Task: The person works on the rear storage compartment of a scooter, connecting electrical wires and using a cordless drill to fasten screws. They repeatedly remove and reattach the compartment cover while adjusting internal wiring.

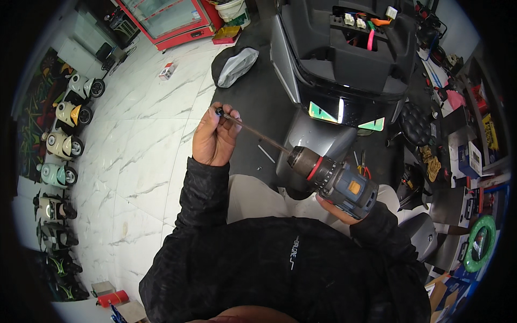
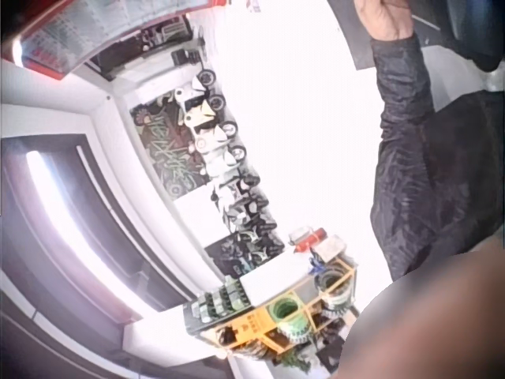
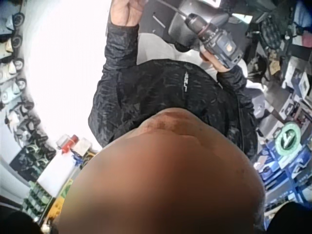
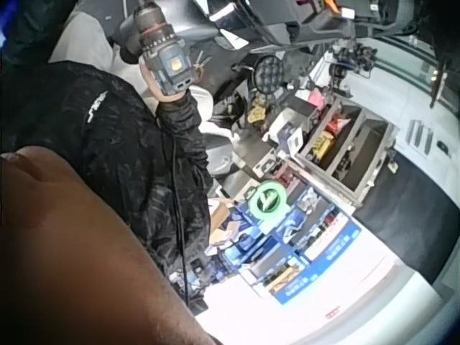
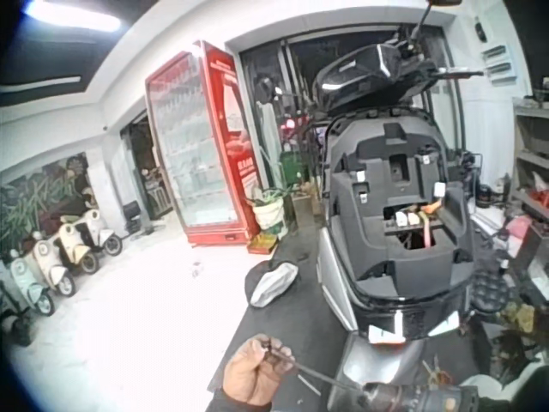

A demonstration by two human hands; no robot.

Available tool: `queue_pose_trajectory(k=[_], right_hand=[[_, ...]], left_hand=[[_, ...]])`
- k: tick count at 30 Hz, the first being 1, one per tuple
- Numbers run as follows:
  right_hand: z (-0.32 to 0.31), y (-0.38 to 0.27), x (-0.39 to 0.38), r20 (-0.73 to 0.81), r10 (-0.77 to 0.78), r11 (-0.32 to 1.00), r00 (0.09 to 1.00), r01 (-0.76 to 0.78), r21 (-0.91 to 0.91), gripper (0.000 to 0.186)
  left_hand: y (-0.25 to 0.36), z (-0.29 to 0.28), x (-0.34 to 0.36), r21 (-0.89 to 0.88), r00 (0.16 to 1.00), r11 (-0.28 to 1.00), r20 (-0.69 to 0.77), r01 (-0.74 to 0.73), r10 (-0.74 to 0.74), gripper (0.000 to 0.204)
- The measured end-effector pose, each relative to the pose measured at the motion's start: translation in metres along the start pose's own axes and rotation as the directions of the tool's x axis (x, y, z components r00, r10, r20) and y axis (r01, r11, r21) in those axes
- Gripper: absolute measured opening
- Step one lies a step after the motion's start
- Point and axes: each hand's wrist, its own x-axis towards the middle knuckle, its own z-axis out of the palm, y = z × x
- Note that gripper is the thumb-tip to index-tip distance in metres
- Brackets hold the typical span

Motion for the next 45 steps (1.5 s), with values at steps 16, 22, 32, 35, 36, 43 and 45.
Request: queue_pose_trajectory(k=[16, 22, 32, 35, 36, 43, 45], right_hand=[[-0.028, 0.02, -0.025, 0.048, -0.095, 0.967, 0.994, 0.104, -0.231, 0.041], [-0.042, 0.014, -0.018, -0.244, -0.147, 0.987, 0.959, 0.158, 0.023, 0.037], [-0.157, -0.063, 0.066, -0.584, -0.437, 0.897, 0.684, 0.286, -0.337, 0.028], [-0.186, -0.081, 0.101, -0.591, -0.443, 0.866, 0.674, 0.152, -0.476, 0.027], [-0.192, -0.085, 0.108, -0.578, -0.476, 0.823, 0.663, 0.103, -0.559, 0.028], [-0.204, -0.099, 0.131, -0.528, -0.421, 0.773, 0.737, -0.013, -0.634, 0.031], [-0.202, -0.1, 0.134, -0.522, -0.421, 0.772, 0.741, -0.01, -0.636, 0.032]], left_hand=[[0.013, 0.036, 0.026, 0.502, 0.983, 0.861, 0.108, 0.074, -0.147, 0.029], [0.0, 0.075, 0.074, 0.397, 0.938, 0.913, 0.271, 0.095, -0.215, 0.048], [-0.085, 0.076, 0.207, 0.901, 0.853, 0.057, 0.385, -0.431, 0.353, 0.086], [-0.107, 0.07, 0.198, 0.888, 0.822, -0.004, 0.428, -0.461, 0.376, 0.096], [-0.11, 0.071, 0.197, 0.879, 0.808, -0.002, 0.439, -0.477, 0.394, 0.096], [-0.115, 0.085, 0.206, 0.864, 0.767, -0.087, 0.483, -0.496, 0.422, 0.091], [-0.114, 0.085, 0.209, 0.85, 0.754, -0.085, 0.503, -0.52, 0.423, 0.091]])
